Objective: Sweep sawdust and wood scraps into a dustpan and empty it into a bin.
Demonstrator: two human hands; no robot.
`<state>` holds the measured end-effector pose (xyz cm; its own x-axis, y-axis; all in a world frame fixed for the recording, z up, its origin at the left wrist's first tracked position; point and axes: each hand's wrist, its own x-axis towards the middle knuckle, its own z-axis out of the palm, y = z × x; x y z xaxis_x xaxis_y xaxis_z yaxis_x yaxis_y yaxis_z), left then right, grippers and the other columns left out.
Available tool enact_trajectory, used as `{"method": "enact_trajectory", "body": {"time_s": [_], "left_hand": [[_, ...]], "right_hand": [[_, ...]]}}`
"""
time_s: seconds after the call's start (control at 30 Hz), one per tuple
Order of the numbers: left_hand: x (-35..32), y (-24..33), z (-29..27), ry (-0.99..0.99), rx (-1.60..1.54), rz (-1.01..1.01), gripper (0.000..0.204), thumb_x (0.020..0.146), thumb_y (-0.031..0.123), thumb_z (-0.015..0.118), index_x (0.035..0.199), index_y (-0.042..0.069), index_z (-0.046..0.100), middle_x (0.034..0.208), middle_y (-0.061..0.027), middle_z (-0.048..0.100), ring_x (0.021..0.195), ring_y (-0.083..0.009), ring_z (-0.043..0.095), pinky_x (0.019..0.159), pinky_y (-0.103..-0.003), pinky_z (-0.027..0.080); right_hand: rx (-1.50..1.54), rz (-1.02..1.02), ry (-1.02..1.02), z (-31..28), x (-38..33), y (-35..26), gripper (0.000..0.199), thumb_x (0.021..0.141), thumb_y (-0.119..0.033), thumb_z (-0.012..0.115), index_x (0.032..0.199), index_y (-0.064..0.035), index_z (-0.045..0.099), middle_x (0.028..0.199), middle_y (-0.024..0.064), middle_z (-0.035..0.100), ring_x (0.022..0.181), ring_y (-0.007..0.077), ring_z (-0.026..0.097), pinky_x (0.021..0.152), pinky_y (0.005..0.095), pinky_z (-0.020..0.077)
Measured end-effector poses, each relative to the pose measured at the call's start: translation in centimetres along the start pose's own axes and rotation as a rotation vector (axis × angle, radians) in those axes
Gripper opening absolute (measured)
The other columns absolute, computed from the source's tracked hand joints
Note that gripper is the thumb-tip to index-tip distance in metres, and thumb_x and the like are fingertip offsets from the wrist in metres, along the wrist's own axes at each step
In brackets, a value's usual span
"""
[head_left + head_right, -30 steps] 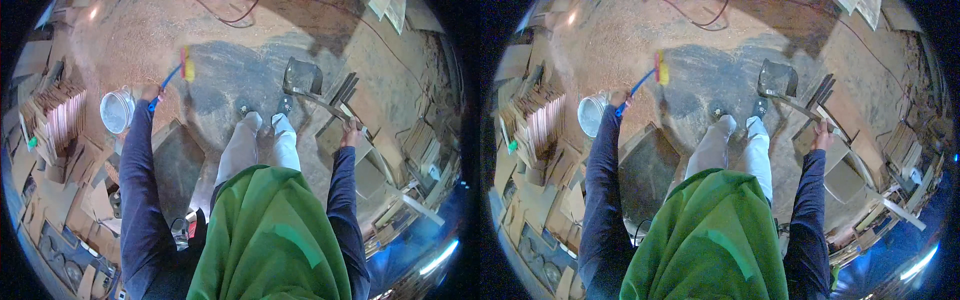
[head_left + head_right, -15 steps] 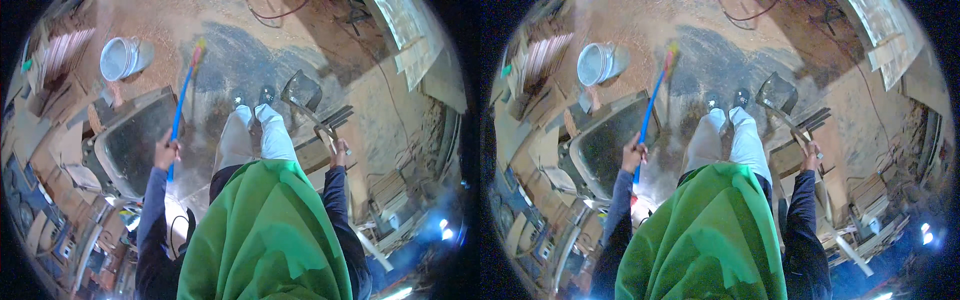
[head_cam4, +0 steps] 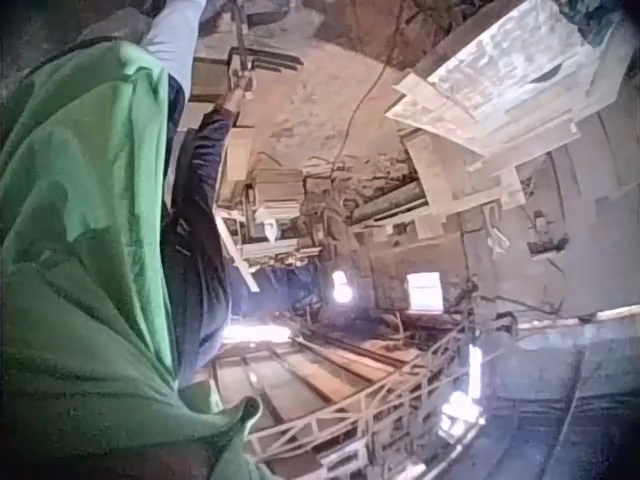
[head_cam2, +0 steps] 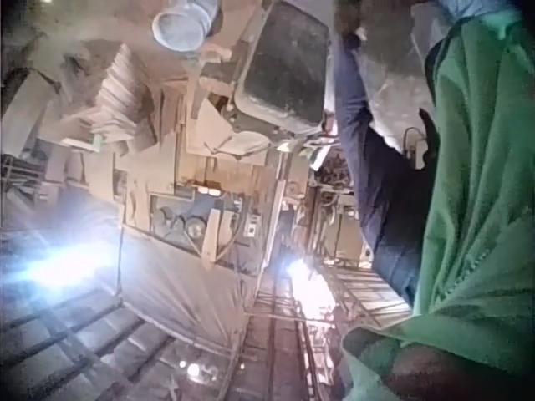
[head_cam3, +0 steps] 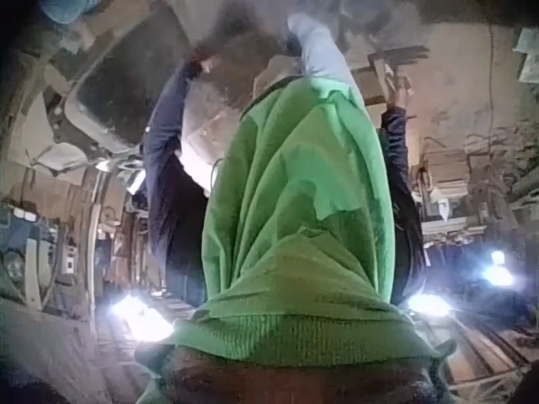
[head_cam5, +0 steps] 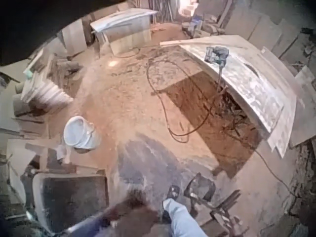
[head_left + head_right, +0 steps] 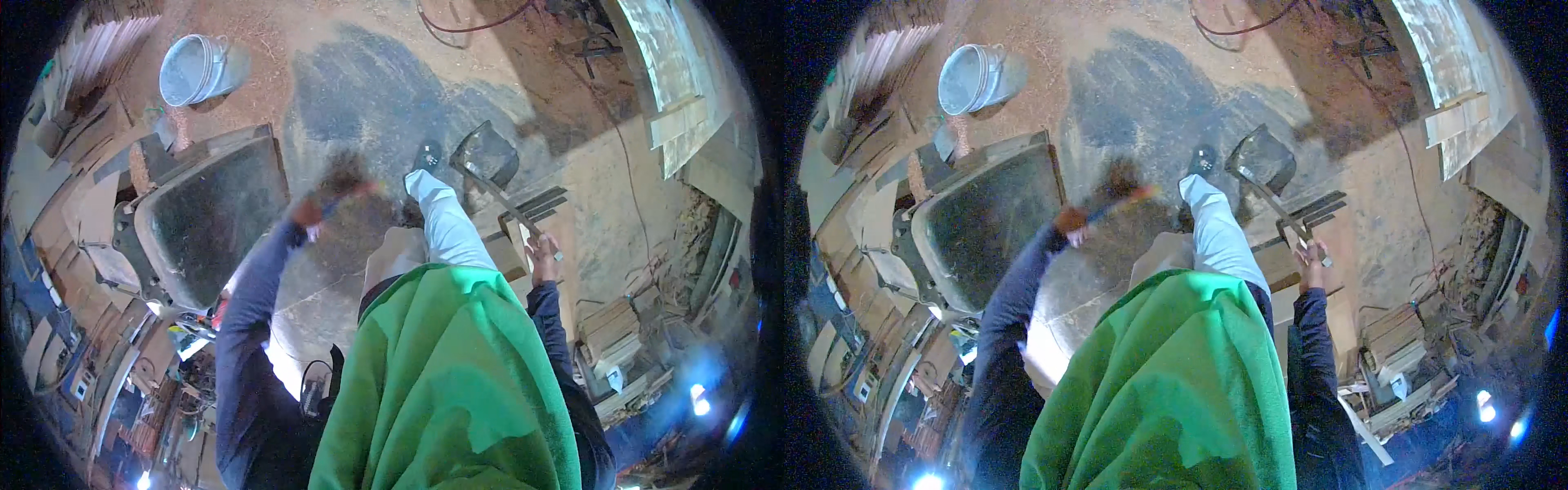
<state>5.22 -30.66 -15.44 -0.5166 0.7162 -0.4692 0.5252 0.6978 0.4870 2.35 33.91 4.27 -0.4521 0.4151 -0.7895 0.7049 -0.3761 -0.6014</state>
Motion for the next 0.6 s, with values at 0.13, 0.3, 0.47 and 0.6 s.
{"method": "enact_trajectory", "body": {"time_s": [0.13, 0.3, 0.47, 0.6], "left_hand": [[10.2, -1.5, -21.7, 0.001, -1.258, -0.758, 0.007, 0.074, -0.002, 0.044, 0.076, -0.002, 0.051, 0.059, -0.0125, 0.054, 0.046, -0.0202, 0.053, 0.034, -0.033, 0.04], [12.3, 1.6, -29.7, 0.219, -1.048, -1.007, 0.017, 0.074, 0.001, 0.045, 0.087, -0.003, 0.054, 0.056, -0.0128, 0.054, 0.047, -0.0218, 0.056, 0.037, -0.034, 0.042], [8.2, 5.8, -27.6, 0.593, -0.42, -1.032, 0.04, 0.074, 0.007, 0.046, 0.114, 0.004, 0.049, 0.059, -0.0145, 0.056, 0.046, -0.0202, 0.056, 0.042, -0.032, 0.045], [0.4, 11.5, -26.6, 0.526, -0.85, -1.053, 0.046, 0.075, 0.01, 0.046, 0.121, 0.011, 0.044, 0.075, -0.0191, 0.056, 0.059, -0.0262, 0.059, 0.054, -0.037, 0.047]], "right_hand": [[-0.058, -0.089, 0.118, -2.2, -2.4, 0.8, 0.035, 0.08, -0.018, 0.058, 0.109, -0.0032, 0.043, 0.102, 0.0114, 0.052, 0.091, 0.0247, 0.056, 0.076, 0.0353, 0.0468], [-0.066, -0.094, 0.1, -1.3, -2.4, 0.9, 0.034, 0.082, -0.014, 0.055, 0.11, 0.0003, 0.043, 0.105, 0.0126, 0.05, 0.093, 0.0268, 0.056, 0.077, 0.0365, 0.0471], [-0.011, -0.073, 0.038, -0.9, -2.1, 0.7, 0.036, 0.079, -0.017, 0.059, 0.108, -0.0037, 0.043, 0.099, 0.0096, 0.051, 0.087, 0.0215, 0.056, 0.075, 0.0344, 0.0476], [0.002, -0.045, 0.065, -0.7, -2.2, 0.8, 0.035, 0.079, -0.018, 0.06, 0.107, -0.0057, 0.043, 0.096, 0.0098, 0.052, 0.086, 0.0218, 0.056, 0.075, 0.0354, 0.0479]]}}
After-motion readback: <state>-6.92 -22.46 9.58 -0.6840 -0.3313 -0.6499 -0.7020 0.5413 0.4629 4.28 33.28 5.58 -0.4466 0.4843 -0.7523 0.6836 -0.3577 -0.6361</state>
